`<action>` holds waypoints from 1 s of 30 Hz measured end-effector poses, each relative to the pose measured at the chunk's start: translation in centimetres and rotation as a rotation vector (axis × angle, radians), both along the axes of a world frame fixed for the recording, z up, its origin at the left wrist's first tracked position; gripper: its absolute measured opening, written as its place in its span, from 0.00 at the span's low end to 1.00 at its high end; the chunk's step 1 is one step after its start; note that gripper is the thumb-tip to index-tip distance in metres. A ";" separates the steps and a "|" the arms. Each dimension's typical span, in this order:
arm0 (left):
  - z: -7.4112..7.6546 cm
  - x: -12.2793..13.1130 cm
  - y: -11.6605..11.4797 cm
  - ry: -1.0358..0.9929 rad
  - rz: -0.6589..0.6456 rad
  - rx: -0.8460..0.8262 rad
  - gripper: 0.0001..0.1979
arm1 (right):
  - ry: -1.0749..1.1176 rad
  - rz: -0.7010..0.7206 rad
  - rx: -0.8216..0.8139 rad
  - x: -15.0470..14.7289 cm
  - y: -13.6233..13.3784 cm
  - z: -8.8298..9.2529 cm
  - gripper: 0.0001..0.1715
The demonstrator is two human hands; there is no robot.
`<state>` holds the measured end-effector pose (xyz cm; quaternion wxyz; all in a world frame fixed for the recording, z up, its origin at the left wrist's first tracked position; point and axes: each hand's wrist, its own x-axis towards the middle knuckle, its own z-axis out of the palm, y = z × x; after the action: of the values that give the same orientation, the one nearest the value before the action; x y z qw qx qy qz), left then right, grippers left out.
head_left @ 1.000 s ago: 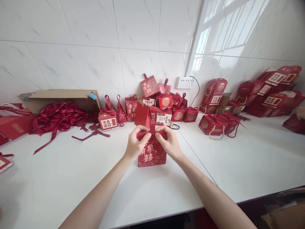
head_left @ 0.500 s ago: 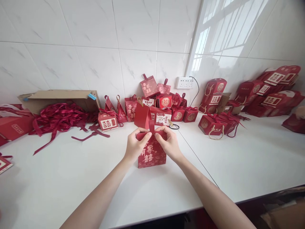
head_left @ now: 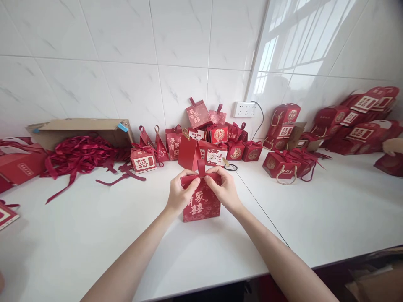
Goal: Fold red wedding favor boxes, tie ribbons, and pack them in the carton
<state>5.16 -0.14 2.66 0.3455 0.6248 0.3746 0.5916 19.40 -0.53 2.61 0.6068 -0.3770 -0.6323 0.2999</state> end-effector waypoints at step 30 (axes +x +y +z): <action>-2.7 -0.2 0.4 0.267 -0.001 0.249 0.37 | 0.938 0.117 -0.289 3.5 5.1 -2.5 0.11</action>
<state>4.97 0.28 -0.04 0.2132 0.7358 0.3407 0.5450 22.92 4.58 0.14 0.7498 -0.2454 -0.2630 0.5554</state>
